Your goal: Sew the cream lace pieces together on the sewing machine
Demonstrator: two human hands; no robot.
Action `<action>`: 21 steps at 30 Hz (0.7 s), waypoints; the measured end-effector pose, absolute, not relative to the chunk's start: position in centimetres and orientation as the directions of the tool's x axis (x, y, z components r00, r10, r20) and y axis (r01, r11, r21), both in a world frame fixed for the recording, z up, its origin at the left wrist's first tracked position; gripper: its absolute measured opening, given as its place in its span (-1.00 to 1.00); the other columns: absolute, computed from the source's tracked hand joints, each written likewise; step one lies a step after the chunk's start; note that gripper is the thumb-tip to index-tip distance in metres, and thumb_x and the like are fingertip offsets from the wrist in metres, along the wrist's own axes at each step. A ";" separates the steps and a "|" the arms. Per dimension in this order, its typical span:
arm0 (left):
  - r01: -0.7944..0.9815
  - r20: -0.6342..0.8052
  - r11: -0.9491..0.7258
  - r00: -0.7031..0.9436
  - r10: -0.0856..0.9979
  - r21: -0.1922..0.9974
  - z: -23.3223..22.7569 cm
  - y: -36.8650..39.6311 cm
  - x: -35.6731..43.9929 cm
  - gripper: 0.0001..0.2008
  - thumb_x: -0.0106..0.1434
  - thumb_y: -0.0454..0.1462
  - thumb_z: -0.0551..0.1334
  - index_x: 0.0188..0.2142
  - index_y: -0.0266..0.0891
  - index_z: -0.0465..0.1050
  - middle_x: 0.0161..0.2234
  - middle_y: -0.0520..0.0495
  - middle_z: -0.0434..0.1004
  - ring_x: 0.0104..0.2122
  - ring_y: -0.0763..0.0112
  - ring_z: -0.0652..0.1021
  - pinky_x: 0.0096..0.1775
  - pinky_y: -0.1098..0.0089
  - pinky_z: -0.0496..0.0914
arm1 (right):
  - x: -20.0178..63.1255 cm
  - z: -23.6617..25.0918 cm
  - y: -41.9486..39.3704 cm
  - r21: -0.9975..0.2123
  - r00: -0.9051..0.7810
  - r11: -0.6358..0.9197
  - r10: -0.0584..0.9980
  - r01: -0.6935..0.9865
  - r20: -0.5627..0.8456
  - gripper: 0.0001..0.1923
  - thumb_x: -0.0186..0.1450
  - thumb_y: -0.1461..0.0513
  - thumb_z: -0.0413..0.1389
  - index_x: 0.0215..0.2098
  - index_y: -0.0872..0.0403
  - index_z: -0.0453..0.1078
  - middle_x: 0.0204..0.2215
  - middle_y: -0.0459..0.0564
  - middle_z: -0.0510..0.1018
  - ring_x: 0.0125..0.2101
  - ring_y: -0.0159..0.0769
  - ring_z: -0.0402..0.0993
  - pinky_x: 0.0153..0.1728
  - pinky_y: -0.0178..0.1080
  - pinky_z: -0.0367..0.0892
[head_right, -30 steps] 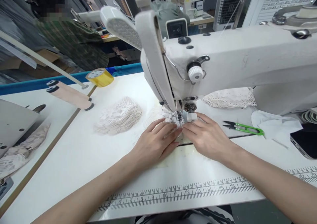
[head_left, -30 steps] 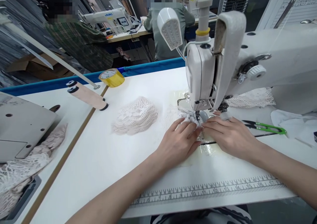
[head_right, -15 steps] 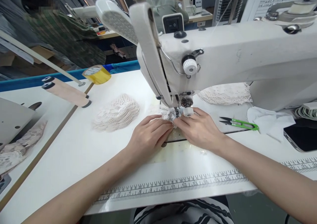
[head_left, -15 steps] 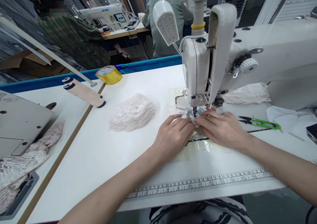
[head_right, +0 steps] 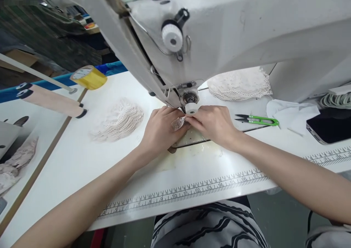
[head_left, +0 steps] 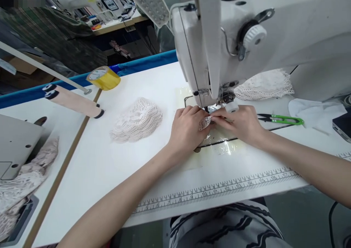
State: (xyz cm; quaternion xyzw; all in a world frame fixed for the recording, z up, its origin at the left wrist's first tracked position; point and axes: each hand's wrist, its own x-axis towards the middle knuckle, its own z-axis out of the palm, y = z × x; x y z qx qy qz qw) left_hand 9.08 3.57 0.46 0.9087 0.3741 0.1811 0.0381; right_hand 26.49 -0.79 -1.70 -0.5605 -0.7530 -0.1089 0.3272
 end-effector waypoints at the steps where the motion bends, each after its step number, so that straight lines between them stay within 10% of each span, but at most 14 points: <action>1: 0.667 0.321 -0.718 0.648 0.690 0.198 0.4 3.7 9.2 -0.85 0.20 -0.22 0.27 -0.23 -0.20 0.50 -0.26 -0.03 0.54 -0.19 0.19 0.48 -0.12 0.18 0.30 | 26.5 -1.7 -0.7 -0.201 -0.156 0.346 0.771 0.916 0.617 -0.60 0.38 0.08 -0.06 -0.40 0.01 0.56 -0.64 -0.13 0.47 -0.64 -0.44 0.25 -0.60 -0.31 -0.05; 21: 0.447 0.448 -0.885 0.823 0.349 -0.131 -0.2 0.7 6.0 -0.76 0.30 -0.38 0.15 -0.06 -0.30 0.47 -0.04 -0.12 0.54 0.02 0.22 0.46 0.05 0.16 0.27 | 26.3 -0.6 -3.4 0.094 -0.539 0.595 0.635 0.798 0.554 -0.82 0.35 0.28 0.05 -0.27 0.12 0.50 -0.23 -0.08 0.61 -0.19 -0.30 0.47 -0.12 -0.21 0.29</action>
